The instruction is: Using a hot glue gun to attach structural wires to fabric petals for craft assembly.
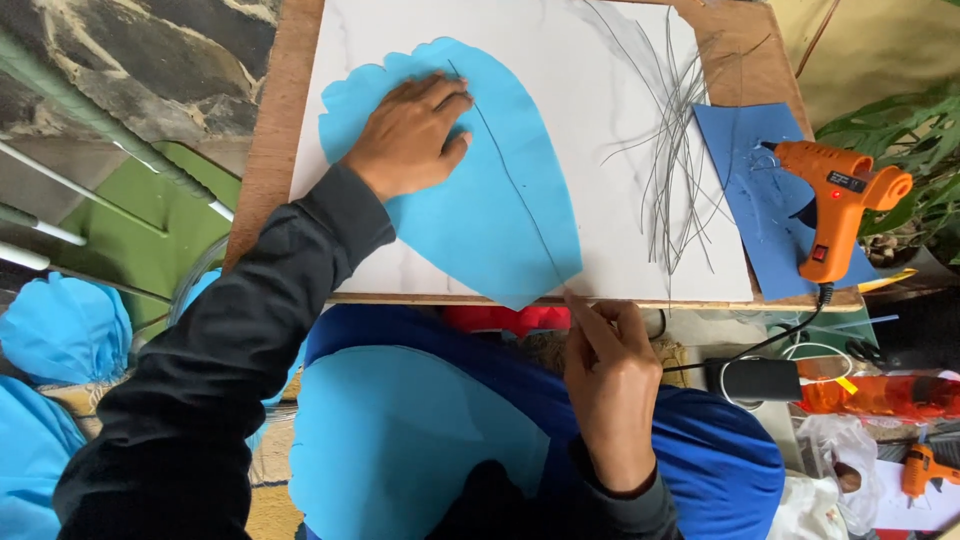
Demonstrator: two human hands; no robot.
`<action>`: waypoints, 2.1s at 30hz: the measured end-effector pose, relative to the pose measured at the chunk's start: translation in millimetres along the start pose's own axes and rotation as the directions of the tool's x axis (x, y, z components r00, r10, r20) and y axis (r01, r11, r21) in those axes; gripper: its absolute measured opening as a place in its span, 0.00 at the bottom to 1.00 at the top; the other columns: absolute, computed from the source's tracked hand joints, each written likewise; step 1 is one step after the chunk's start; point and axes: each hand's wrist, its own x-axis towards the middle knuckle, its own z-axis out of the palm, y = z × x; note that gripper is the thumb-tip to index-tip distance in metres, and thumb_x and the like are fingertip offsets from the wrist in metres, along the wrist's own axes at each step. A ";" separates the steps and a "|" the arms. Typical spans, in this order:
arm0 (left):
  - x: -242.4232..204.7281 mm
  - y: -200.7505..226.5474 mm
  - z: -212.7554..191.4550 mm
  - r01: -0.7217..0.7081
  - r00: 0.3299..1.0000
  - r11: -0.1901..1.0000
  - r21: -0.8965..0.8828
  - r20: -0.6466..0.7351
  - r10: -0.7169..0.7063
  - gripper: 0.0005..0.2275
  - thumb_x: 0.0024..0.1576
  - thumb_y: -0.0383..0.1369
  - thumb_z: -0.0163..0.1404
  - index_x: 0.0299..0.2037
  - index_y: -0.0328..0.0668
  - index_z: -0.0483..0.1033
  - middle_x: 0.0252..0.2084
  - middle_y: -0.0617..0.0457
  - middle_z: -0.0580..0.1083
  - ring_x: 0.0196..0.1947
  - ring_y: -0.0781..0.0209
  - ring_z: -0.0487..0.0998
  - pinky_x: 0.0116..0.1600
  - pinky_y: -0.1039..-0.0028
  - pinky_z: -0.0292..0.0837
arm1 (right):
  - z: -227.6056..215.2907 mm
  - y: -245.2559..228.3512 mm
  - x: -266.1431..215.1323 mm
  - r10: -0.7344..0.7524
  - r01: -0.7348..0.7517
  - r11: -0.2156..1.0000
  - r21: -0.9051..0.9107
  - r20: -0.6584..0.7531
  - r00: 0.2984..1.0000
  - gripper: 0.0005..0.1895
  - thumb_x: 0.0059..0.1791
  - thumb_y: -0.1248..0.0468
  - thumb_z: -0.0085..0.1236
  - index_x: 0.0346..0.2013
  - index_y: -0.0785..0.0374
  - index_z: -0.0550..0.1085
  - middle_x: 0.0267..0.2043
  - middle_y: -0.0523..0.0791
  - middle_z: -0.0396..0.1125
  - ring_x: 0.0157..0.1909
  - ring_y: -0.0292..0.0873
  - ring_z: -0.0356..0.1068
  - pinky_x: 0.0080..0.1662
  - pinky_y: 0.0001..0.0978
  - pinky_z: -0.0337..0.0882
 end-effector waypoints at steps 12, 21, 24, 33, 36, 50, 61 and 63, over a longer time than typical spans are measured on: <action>13.6 5.0 15.4 0.099 0.995 0.993 0.062 0.021 -0.100 0.31 0.44 0.58 0.50 0.42 0.33 0.73 0.44 0.44 0.67 0.48 0.43 0.66 0.48 0.34 0.50 | -4.1 -2.2 0.5 0.032 -0.032 0.999 0.020 0.025 0.999 0.17 0.36 0.78 0.52 0.38 0.64 0.75 0.28 0.45 0.60 0.17 0.35 0.54 0.21 0.25 0.57; 19.2 9.0 9.9 0.162 0.978 0.987 0.010 0.134 -0.162 0.35 0.39 0.59 0.53 0.44 0.31 0.69 0.49 0.42 0.64 0.52 0.39 0.61 0.43 0.21 0.41 | -4.0 -1.6 -0.1 0.018 -0.019 1.000 0.002 0.017 1.000 0.17 0.36 0.77 0.52 0.38 0.64 0.75 0.29 0.45 0.61 0.17 0.36 0.55 0.21 0.26 0.57; 22.8 8.5 9.6 0.187 0.960 0.982 0.024 0.207 -0.188 0.37 0.38 0.59 0.53 0.46 0.31 0.67 0.49 0.44 0.63 0.54 0.41 0.59 0.44 0.20 0.39 | -4.1 -0.8 -1.2 0.027 -0.028 1.000 0.003 0.037 0.999 0.17 0.37 0.76 0.52 0.39 0.63 0.74 0.28 0.44 0.60 0.17 0.35 0.55 0.22 0.25 0.57; 18.7 8.1 15.2 0.228 0.958 0.972 -0.062 0.191 -0.213 0.37 0.37 0.58 0.54 0.46 0.31 0.65 0.53 0.41 0.60 0.57 0.34 0.52 0.44 0.20 0.35 | -4.0 0.9 -4.9 0.023 -0.023 1.000 0.006 0.024 0.999 0.16 0.37 0.77 0.52 0.37 0.65 0.75 0.31 0.45 0.61 0.17 0.35 0.54 0.21 0.25 0.57; 17.7 9.0 13.8 0.204 0.970 0.977 -0.064 0.147 -0.193 0.35 0.38 0.57 0.54 0.44 0.31 0.67 0.50 0.41 0.61 0.55 0.38 0.55 0.43 0.20 0.37 | -4.4 0.8 -4.9 0.035 -0.036 0.999 0.019 0.034 0.999 0.17 0.36 0.78 0.52 0.38 0.65 0.74 0.31 0.45 0.62 0.17 0.35 0.55 0.21 0.25 0.58; 14.9 12.8 11.4 0.249 0.949 0.967 -0.055 0.211 -0.233 0.38 0.39 0.58 0.51 0.51 0.32 0.61 0.56 0.41 0.57 0.59 0.38 0.48 0.49 0.23 0.32 | -11.6 4.0 -3.9 0.026 -0.026 1.000 -0.009 0.051 0.998 0.17 0.37 0.74 0.53 0.39 0.61 0.74 0.31 0.44 0.61 0.18 0.37 0.57 0.22 0.26 0.60; 17.2 12.7 10.8 0.253 0.958 0.963 -0.095 0.163 -0.235 0.39 0.38 0.59 0.51 0.51 0.31 0.63 0.53 0.41 0.58 0.57 0.37 0.54 0.49 0.25 0.31 | -99.9 143.8 45.7 -0.025 -0.019 0.991 -0.136 -0.313 0.949 0.17 0.46 0.80 0.51 0.48 0.80 0.62 0.45 0.58 0.56 0.41 0.51 0.61 0.40 0.37 0.62; 16.9 13.4 9.4 0.269 0.952 0.960 -0.082 0.176 -0.252 0.42 0.37 0.59 0.51 0.53 0.30 0.59 0.52 0.38 0.59 0.56 0.36 0.55 0.50 0.26 0.31 | -94.5 164.3 67.0 0.106 -0.095 0.993 0.067 -0.170 0.980 0.19 0.47 0.75 0.54 0.50 0.80 0.62 0.42 0.56 0.61 0.40 0.47 0.63 0.39 0.33 0.65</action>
